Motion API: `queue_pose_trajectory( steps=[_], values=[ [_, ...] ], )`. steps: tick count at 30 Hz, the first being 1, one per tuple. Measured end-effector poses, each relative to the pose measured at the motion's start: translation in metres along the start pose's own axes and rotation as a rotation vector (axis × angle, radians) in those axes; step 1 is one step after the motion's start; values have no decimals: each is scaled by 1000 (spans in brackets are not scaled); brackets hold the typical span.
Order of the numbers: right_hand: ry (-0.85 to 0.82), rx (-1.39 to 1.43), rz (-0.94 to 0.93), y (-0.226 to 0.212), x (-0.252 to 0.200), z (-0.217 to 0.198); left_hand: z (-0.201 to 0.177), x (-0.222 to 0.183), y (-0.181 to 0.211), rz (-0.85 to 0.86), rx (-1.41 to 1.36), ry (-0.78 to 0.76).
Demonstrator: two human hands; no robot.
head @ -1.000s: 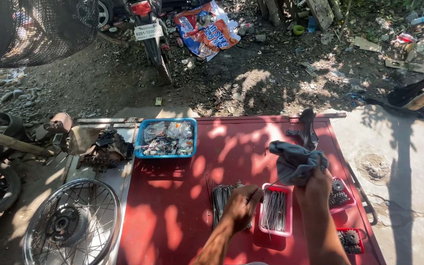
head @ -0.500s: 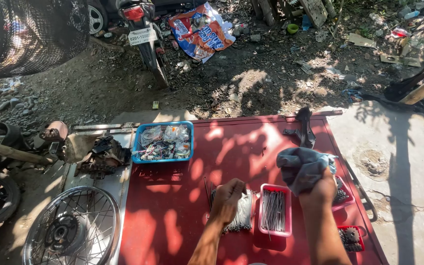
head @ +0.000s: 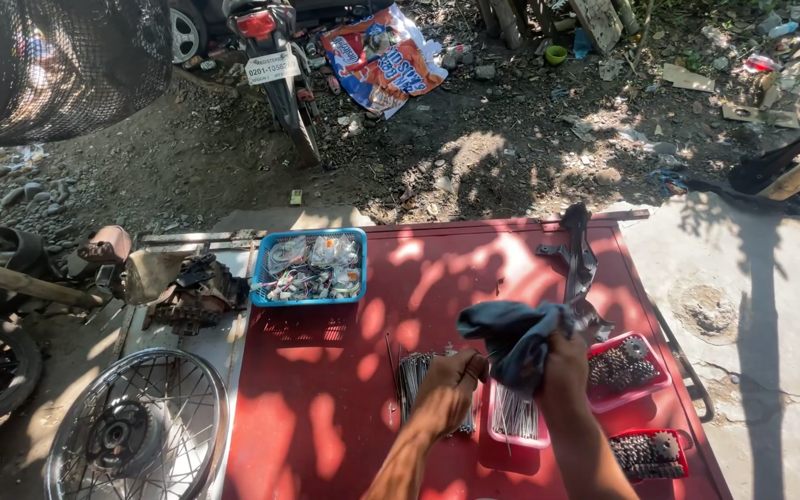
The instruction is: Cleaning individual motorcycle wheel spokes using a cloth.
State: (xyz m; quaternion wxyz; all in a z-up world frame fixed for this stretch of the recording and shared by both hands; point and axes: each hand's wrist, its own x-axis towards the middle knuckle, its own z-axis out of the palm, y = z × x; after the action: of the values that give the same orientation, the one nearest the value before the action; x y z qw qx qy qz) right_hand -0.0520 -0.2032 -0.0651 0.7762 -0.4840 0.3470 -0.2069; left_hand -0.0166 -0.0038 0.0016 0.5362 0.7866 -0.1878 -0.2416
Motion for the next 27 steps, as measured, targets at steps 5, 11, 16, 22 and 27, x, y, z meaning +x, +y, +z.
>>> queue_pose_trajectory(
  steps=[5, 11, 16, 22, 27],
  values=[
    [-118, 147, -42, 23, -22, 20, 9, 2, 11, 53, -82, 26],
    [-277, 317, -24, -12, -23, 13, 3, -3, 10, 147, -56, 50],
    [-181, 371, -116, -9, -12, 1, 1, -4, 2, 61, 65, 4],
    [-343, 190, 32, 6, -36, 14, 5, -5, 12, 158, 4, 20],
    [-112, 433, -88, -14, 1, -11, 14, -5, -27, 130, 52, 10]
  ],
)
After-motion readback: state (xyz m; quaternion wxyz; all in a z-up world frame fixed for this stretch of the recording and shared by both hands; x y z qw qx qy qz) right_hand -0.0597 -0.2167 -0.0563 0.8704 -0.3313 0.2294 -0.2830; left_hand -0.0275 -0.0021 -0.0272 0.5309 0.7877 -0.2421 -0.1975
